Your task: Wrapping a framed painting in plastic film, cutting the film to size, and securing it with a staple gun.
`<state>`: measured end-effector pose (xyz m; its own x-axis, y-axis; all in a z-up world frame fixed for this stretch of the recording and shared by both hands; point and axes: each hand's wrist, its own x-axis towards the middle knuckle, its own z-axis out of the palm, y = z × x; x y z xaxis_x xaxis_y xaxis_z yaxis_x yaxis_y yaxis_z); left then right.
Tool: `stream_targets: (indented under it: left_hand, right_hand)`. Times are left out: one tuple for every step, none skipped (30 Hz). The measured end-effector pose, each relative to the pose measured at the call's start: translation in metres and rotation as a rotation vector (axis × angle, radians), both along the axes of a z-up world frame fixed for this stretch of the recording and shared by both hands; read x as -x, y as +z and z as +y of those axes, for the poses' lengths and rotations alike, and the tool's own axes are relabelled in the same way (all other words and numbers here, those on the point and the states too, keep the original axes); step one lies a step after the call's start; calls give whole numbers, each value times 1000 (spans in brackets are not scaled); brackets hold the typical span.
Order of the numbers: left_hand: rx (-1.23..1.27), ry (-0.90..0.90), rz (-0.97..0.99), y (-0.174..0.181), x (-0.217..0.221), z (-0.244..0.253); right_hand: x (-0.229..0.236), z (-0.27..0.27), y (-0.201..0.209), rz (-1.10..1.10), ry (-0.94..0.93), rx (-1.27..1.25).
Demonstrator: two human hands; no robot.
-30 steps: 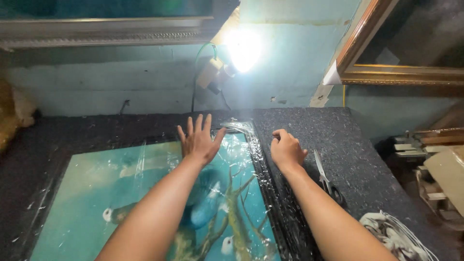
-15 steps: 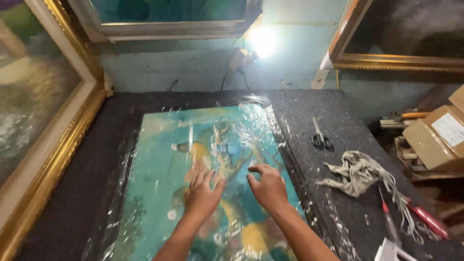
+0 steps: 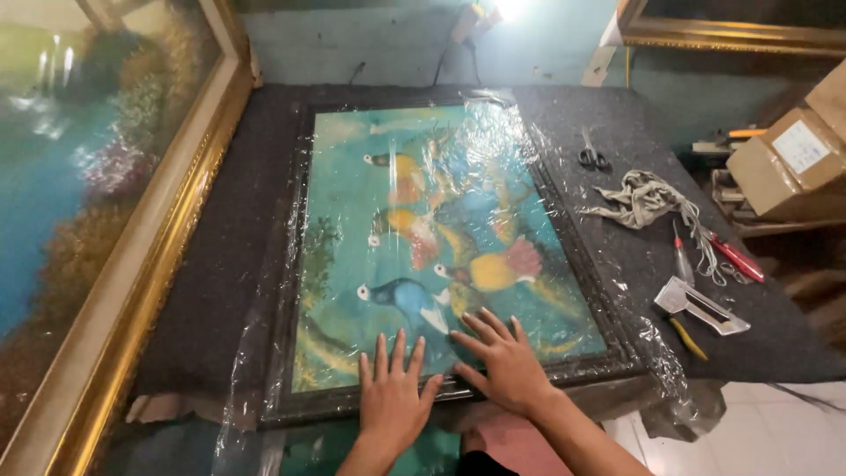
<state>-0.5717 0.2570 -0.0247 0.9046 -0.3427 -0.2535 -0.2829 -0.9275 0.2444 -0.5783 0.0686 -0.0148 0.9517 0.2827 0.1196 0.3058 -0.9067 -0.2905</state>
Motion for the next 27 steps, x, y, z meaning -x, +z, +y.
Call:
stream_targets:
  left_hand:
    - [30,-72,-143,-10,7,4]
    - [59,-143,-287,-20,14,8]
    - [62,-141,-286,-23,16,11]
    - [109,-201,-360,-25,18,14]
    - [157,-259,-430,-28,22,16]
    - [160,-254,-427,-25,25,20]
    - [216,-336,-434,-21,26,23]
    - [273,-418,-442,-17,26,25]
    - [276,-409,-443,-17,26,26]
    - [255,-440,-442,-17,27,26]
    - [233,-471,-438,-17,27,26]
    - [236,-462,-436,-14,32,24]
    - [268,-456,-425,-11,34,24]
    - [300,-450,-413,-8,36,24]
    - [298,-446,-415,-15,35,21]
    - [166,-381,-578,-22,35,19]
    - [34,-315,-738,-30,35,15]
    - [34,-313,-739,-34,36,15]
    - [35,-332,-652,-38,36,16]
    - [37,-349,-566,-41,35,17]
    - [34,-347,-572,-47,36,17]
    - [11,-360,-655,-53,37,18]
    - [-16,-371,-743,-57,34,21]
    - [-22,-366,-755,-58,32,21]
    - [-61,-391,-779,-59,32,21]
    - [-101,-417,-804,-60,33,21]
    - [-104,-414,-811,-55,34,22]
  right_hand:
    - [13,-1,-3,15,16,91]
    - [25,-3,-5,31,33,183]
    - [31,-8,-10,31,35,186]
    - [36,-14,-15,12,83,237]
    - [44,-20,-21,-4,132,287]
    - [48,-23,-19,0,136,290]
    - [49,-26,-17,-34,242,208]
    - [49,-30,-14,-66,347,126]
    - [49,-35,-18,-66,355,131]
    - [48,-41,-21,-191,339,234]
    - [48,-47,-25,-314,322,334]
    - [50,-50,-28,-311,331,336]
    - [50,-51,-32,-398,269,450]
    - [49,-52,-36,-484,205,562]
    - [50,-50,-36,-487,209,561]
    - [51,-48,-36,-342,200,507]
    - [53,-47,-36,-198,186,453]
    - [54,-49,-39,-199,188,453]
    - [54,-49,-42,-249,178,440]
    - [54,-49,-45,-299,169,425]
    - [55,-51,-49,-305,171,425]
    - [56,-53,-52,-368,172,432]
    - [54,-54,-55,-437,173,438]
    - [50,-56,-57,-450,176,436]
    - [49,-58,-59,-414,189,440]
    - [48,-61,-61,-377,201,443]
    - [48,-59,-55,-386,202,443]
